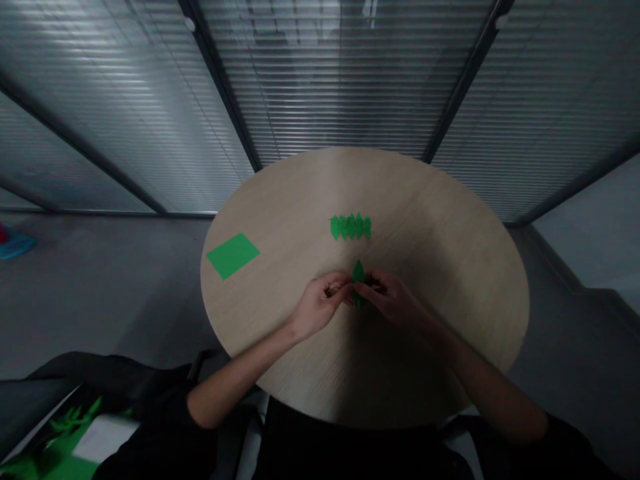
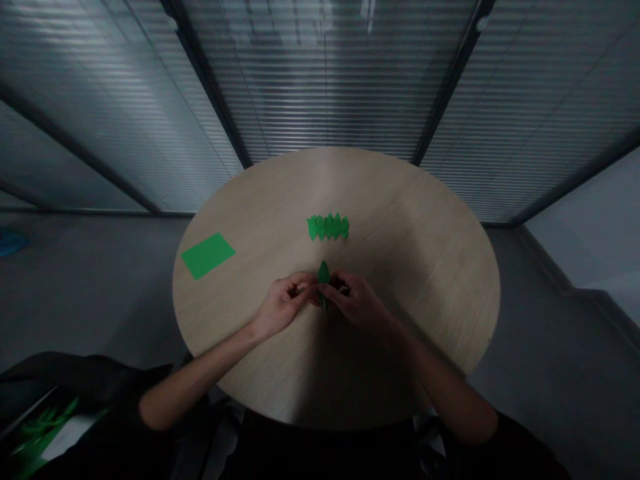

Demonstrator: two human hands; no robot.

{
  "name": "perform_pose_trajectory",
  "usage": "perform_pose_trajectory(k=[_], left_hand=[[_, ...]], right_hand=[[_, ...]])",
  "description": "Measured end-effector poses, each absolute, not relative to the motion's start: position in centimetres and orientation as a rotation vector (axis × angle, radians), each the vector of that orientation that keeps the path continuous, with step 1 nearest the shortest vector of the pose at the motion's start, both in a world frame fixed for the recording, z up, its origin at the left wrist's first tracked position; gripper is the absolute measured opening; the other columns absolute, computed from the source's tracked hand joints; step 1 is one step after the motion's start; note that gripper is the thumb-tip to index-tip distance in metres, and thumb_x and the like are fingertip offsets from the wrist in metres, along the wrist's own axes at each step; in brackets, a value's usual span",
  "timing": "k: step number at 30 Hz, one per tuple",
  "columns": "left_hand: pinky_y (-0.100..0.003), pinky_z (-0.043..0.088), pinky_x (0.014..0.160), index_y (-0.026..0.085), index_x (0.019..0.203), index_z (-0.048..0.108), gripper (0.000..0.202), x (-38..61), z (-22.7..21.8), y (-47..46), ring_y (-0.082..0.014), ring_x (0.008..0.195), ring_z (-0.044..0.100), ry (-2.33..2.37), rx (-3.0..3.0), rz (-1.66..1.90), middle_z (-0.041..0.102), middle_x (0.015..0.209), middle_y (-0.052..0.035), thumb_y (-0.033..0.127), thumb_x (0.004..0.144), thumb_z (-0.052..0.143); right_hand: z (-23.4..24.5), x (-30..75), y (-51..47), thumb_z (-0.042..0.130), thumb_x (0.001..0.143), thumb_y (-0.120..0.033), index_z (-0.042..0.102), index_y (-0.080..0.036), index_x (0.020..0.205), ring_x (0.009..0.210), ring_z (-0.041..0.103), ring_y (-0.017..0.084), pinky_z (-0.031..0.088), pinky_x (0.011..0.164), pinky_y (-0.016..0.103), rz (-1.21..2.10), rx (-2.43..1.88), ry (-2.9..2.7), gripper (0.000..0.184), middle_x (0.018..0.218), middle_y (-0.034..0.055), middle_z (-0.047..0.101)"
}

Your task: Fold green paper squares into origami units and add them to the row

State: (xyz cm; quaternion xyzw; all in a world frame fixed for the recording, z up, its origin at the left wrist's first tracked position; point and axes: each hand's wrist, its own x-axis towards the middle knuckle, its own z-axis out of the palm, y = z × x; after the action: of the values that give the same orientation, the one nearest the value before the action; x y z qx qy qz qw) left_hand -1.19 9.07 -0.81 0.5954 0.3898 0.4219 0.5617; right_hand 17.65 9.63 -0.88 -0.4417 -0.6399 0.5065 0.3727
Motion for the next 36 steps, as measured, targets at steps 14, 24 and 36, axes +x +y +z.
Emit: perform_pose_trajectory(k=[14, 24, 36], left_hand=[[-0.024, 0.055, 0.06, 0.013, 0.094, 0.064, 0.029, -1.1, -0.8, 9.3, -0.0124, 0.061, 0.065, 0.928, 1.369, 1.042, 0.068, 0.068, -0.0025, 0.041, 0.095, 0.064], [-0.021, 0.052, 0.053, 0.014, 0.083, 0.061, 0.035, -1.2, -0.8, 9.9, -0.01, 0.052, 0.061, 0.915, 1.349, 1.004, 0.064, 0.06, 0.0006, 0.046, 0.087, 0.073], [-0.02, 0.049, 0.05, 0.014, 0.073, 0.06, 0.044, -1.0, -1.7, 10.8, -0.0085, 0.049, 0.058, 0.888, 1.196, 0.978, 0.062, 0.058, 0.0008, 0.052, 0.079, 0.079]], right_hand=[[-0.6, 17.3, 9.7, 0.07, 0.085, -0.04, 0.074, -0.019, 0.081, 0.069, 0.064, 0.016, 0.049, 0.065, 0.028, 1.302, -1.15, -1.486, 0.021, 0.076, 0.0031, 0.073], [-1.0, 16.8, 9.2, 0.063, 0.093, -0.049, 0.071, -0.018, 0.08, 0.071, 0.064, 0.017, 0.049, 0.068, 0.029, 1.344, -1.083, -1.646, 0.035, 0.078, 0.0037, 0.072], [-1.5, 16.6, 9.9, 0.06, 0.095, -0.046, 0.072, -0.019, 0.08, 0.073, 0.065, 0.017, 0.05, 0.071, 0.029, 1.393, -1.039, -1.648, 0.033, 0.079, 0.0037, 0.073]])
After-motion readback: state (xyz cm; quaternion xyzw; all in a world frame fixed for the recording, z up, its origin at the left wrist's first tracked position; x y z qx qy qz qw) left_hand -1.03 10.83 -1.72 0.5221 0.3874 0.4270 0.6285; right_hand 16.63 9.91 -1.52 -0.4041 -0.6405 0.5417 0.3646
